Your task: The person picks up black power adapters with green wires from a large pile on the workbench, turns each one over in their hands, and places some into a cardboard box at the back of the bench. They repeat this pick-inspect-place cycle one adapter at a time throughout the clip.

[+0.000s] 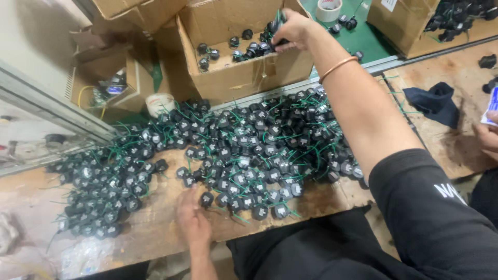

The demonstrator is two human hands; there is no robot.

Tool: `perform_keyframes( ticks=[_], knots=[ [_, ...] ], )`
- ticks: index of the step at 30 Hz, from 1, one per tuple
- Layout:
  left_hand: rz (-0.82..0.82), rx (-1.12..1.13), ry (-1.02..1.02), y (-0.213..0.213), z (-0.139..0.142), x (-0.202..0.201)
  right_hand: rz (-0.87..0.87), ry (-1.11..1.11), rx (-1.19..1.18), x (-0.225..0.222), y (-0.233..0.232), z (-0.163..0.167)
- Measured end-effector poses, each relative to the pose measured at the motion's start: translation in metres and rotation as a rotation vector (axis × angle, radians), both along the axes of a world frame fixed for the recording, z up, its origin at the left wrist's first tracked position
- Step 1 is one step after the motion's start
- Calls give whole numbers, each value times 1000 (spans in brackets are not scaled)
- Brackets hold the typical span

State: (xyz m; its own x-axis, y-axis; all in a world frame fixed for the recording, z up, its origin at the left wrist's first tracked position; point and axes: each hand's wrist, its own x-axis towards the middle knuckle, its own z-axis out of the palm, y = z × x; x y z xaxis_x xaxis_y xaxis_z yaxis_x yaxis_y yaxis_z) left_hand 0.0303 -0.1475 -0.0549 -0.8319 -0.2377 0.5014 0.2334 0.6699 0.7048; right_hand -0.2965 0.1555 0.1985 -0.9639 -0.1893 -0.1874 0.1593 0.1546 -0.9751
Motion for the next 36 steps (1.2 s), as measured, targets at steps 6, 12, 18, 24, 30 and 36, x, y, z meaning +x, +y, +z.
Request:
perform_keyframes(
  ticks=[6,12,18,24,30,36],
  knots=[
    [-141,-119,-50,-2,5,-5,131,92,307,3,-2,-9],
    [-65,-101,-65,3,-3,0,62,574,188,15,11,-37],
    [12,15,-80,1,-11,0,389,757,-100,132,35,-85],
    [92,436,128,21,-16,15,562,519,-99,269,75,-149],
    [-401,574,414,80,22,37,433,89,-351,334,72,-191],
    [-648,400,279,123,75,42,541,1,-330,363,55,-196]
  ],
)
